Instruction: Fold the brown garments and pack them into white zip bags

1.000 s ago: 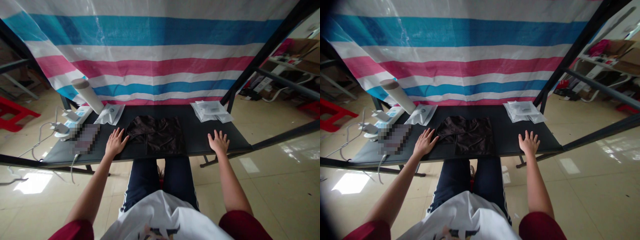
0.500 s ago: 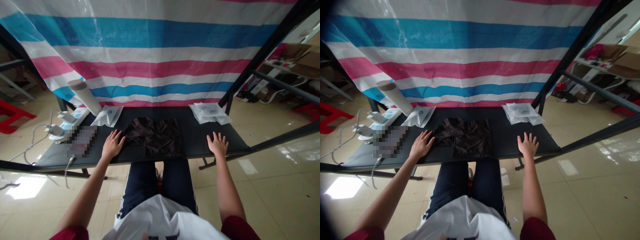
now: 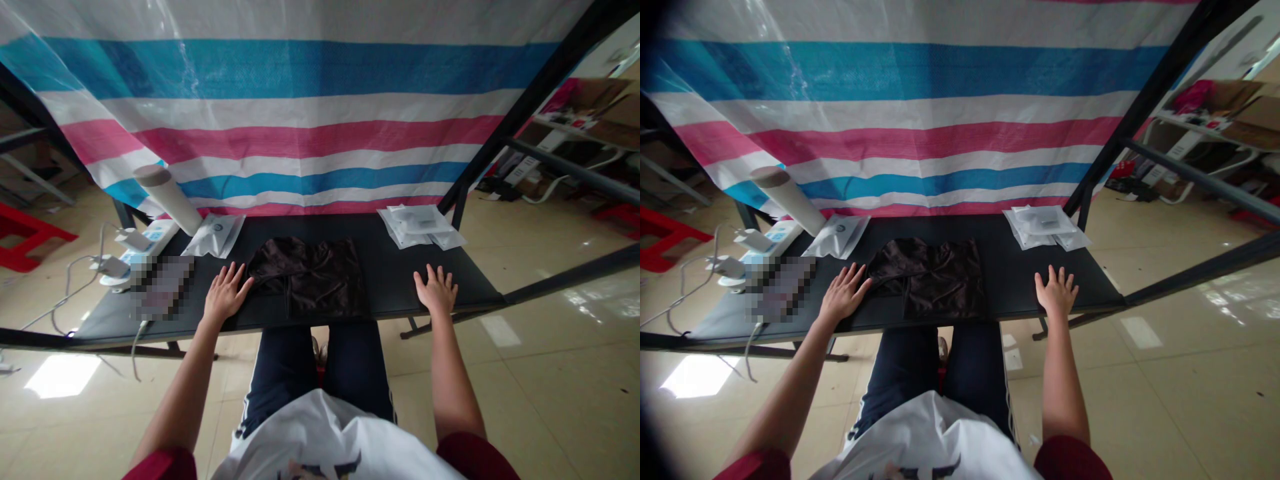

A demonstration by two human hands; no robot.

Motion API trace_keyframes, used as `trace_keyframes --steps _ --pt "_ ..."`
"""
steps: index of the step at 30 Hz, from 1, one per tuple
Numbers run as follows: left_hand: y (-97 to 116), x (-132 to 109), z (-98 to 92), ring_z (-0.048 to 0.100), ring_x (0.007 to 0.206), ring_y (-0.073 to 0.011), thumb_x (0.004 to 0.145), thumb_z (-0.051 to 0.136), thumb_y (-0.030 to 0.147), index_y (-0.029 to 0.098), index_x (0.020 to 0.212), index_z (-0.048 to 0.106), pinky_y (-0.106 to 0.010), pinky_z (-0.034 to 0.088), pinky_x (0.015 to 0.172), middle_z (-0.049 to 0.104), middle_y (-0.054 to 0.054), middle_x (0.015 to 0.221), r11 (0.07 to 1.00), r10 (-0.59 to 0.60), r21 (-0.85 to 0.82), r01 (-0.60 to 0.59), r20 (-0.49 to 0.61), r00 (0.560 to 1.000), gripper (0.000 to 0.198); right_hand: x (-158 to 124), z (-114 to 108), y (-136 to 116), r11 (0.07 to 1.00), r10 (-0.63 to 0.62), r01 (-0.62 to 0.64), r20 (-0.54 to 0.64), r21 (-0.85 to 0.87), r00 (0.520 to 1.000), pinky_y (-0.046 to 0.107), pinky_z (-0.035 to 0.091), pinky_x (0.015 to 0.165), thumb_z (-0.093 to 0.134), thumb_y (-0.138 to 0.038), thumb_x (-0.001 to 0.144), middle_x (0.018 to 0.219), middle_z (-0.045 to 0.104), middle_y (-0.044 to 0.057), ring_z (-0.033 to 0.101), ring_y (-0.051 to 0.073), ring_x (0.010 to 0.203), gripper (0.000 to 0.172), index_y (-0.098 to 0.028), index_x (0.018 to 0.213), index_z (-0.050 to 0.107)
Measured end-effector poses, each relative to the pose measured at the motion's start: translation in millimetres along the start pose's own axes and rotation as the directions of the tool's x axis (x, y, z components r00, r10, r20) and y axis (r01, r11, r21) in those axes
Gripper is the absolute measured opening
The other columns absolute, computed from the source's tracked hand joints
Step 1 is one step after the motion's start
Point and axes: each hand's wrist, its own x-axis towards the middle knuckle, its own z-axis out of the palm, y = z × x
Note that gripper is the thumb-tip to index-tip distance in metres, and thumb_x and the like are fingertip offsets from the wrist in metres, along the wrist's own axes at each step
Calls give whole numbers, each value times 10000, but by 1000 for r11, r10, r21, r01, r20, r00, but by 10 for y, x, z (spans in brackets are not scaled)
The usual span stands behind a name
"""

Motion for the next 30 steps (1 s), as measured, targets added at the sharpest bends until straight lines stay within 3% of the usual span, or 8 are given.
trace_keyframes --steps 5,10,14,18,21,27,29,30 --pt "19 43 12 293 1437 -396 897 433 580 247 1318 585 -588 297 1126 438 -77 1516 991 -68 -115 64 -33 997 558 -2 2 1 1000 -10 10 -7 -2 1000 593 171 1153 227 -629 943 1605 259 100 190 370 1468 708 -232 1518 344" --pt "238 311 -37 594 1166 -279 849 467 509 189 886 649 -435 463 1024 627 -118 1278 851 -70 -525 20 -76 995 370 7 9 5 1000 -3 3 -4 -5 1000 593 174 1153 233 -626 943 1603 264 100 187 368 1469 699 -242 1516 346" --pt "929 576 -180 647 1057 -237 853 493 507 158 913 610 -355 525 899 627 -149 1261 626 -13 -779 -24 -42 999 374 3 6 4 1000 -7 7 5 -12 1000 587 175 1155 226 -628 943 1604 262 97 190 370 1470 705 -240 1519 339" --pt "1739 685 -242 615 1152 -219 902 485 508 170 1093 607 -337 508 932 631 -144 1253 463 306 -877 -132 19 952 407 -2 6 9 1000 -8 8 2 -10 1000 598 177 1149 228 -620 946 1605 256 107 187 370 1471 703 -230 1521 335" --pt "2018 618 -263 576 1222 -231 922 496 497 192 1220 560 -372 494 969 613 -139 1279 468 382 -865 -182 13 924 432 4 -10 11 1000 -11 11 -4 -10 1000 599 180 1148 232 -606 951 1602 261 114 191 371 1470 695 -221 1519 340" --pt "1666 202 -458 543 1246 -263 915 527 474 224 1290 545 -440 420 1078 602 -116 1299 697 481 -588 -410 -41 876 452 -276 -103 -281 991 -122 125 -51 45 991 641 222 1117 300 -567 956 1583 288 159 229 398 1454 679 -194 1523 304" --pt "1466 32 -462 462 1340 -297 875 566 531 233 1371 495 -472 370 1122 540 -118 1400 754 532 -466 -463 19 847 584 -528 -130 -492 914 -381 386 -61 122 923 606 249 1128 339 -555 954 1604 249 135 212 363 1471 682 -202 1533 272" --pt "1377 -56 -440 414 1380 -315 847 587 568 237 1410 463 -492 349 1136 501 -119 1448 769 560 -415 -486 68 826 664 -670 -142 -598 826 -540 541 -52 161 840 578 256 1140 365 -556 947 1614 232 107 184 339 1485 682 -218 1532 275"
